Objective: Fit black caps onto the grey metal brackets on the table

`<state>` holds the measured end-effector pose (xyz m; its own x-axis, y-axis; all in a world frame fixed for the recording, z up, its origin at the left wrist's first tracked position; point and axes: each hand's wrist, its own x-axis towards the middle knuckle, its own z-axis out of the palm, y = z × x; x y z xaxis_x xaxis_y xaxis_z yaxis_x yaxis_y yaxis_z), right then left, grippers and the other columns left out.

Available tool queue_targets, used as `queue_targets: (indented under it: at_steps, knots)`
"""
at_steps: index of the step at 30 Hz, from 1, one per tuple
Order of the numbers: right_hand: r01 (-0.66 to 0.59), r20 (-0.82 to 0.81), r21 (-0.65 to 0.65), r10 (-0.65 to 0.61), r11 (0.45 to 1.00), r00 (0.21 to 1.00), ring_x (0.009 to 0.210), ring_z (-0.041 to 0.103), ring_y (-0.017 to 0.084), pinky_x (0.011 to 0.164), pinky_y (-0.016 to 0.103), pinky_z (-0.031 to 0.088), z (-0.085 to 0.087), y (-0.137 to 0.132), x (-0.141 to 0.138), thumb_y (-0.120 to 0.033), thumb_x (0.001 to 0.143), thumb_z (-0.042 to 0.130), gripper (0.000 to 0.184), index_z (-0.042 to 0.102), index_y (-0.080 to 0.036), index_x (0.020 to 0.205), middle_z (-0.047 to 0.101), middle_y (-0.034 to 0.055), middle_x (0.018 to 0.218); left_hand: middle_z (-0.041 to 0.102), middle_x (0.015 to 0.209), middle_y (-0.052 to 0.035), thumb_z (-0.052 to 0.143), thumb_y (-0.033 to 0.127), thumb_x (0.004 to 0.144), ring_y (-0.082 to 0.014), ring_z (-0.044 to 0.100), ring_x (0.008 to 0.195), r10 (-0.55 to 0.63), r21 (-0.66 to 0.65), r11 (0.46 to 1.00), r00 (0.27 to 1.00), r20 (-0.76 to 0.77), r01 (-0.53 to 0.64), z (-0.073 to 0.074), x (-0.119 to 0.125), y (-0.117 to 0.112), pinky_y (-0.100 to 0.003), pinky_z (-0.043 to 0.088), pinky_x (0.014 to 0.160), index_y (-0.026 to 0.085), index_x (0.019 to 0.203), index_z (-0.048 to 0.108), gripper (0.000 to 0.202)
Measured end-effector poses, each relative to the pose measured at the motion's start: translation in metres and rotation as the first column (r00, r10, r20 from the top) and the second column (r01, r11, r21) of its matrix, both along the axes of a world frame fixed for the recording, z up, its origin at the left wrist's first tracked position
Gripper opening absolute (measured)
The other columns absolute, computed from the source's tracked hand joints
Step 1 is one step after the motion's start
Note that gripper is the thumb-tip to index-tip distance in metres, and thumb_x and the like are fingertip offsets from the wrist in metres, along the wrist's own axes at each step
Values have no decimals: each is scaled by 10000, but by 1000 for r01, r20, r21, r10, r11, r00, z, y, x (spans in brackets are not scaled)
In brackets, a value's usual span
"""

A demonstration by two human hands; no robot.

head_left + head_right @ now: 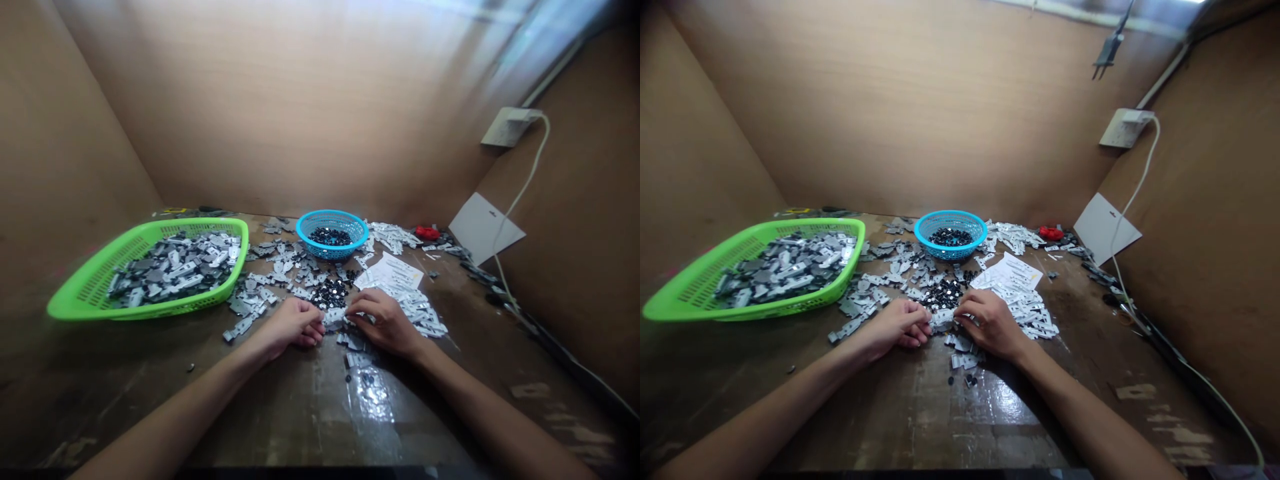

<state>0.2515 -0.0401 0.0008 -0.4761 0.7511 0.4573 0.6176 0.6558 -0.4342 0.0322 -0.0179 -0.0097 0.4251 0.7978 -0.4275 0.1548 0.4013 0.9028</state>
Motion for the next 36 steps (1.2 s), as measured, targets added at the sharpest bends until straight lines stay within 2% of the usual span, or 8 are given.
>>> queue_targets:
  at_steps: [9, 15, 21, 24, 27, 31, 36]
  knots:
    - [1, -34, -9, -1, 1000, 999, 846, 560, 196, 761, 347, 434, 4, -1, 0, -243, 803, 554, 131, 628, -223, 909, 609, 71, 897, 662, 704, -67, 639, 423, 629, -107, 594, 545, 13, -8, 1000, 1000, -17, -13, 2, 1, -1, -199, 455, 494, 130, 721, 569, 315]
    - [148, -93, -38, -151, 988, 984, 830, 571, 181, 742, 313, 447, 1, 11, 6, -196, 829, 505, 152, 623, -212, 923, 603, 61, 892, 663, 707, -71, 632, 393, 644, -117, 607, 553, -6, 0, 1000, 1000, -5, 6, -1, 0, 0, -200, 462, 489, 126, 720, 568, 285]
    - [211, 102, -26, -208, 977, 973, 800, 570, 166, 725, 287, 436, -7, 50, 3, -181, 792, 550, 166, 635, -215, 930, 591, 46, 887, 662, 703, -71, 622, 374, 646, -120, 613, 557, -27, 14, 1000, 999, -19, 27, -1, 0, 0, -186, 453, 467, 127, 718, 569, 263]
    - [188, 190, 2, -185, 982, 964, 826, 564, 161, 729, 269, 427, -10, 67, -2, -156, 776, 568, 219, 634, -234, 969, 586, 39, 909, 660, 693, -68, 623, 383, 642, -118, 611, 548, -28, 16, 999, 999, -18, 29, -1, 0, 0, -184, 449, 463, 129, 710, 563, 270]
    - [171, 232, 29, -173, 985, 957, 812, 562, 154, 691, 251, 424, -11, 74, -4, -161, 778, 570, 192, 646, -243, 934, 592, 31, 886, 658, 688, -68, 624, 387, 641, -119, 610, 544, -34, 19, 999, 999, -1, 34, -2, -1, 0, -193, 454, 471, 130, 700, 558, 273]
    - [188, 182, 22, -189, 982, 965, 790, 570, 162, 686, 269, 426, -7, 67, 5, -197, 782, 575, 142, 650, -231, 898, 609, 31, 857, 654, 688, -67, 616, 380, 648, -120, 610, 545, -43, 18, 999, 999, 15, 42, -3, -2, 0, -198, 454, 471, 129, 700, 561, 262]
    - [153, -45, -135, -160, 979, 986, 800, 586, 157, 727, 283, 436, 8, 37, 15, -243, 792, 565, 120, 643, -210, 877, 640, 20, 855, 654, 687, -58, 611, 374, 657, -118, 608, 550, -44, 0, 999, 999, 13, 44, -2, -1, -1, -197, 454, 473, 133, 705, 554, 253]
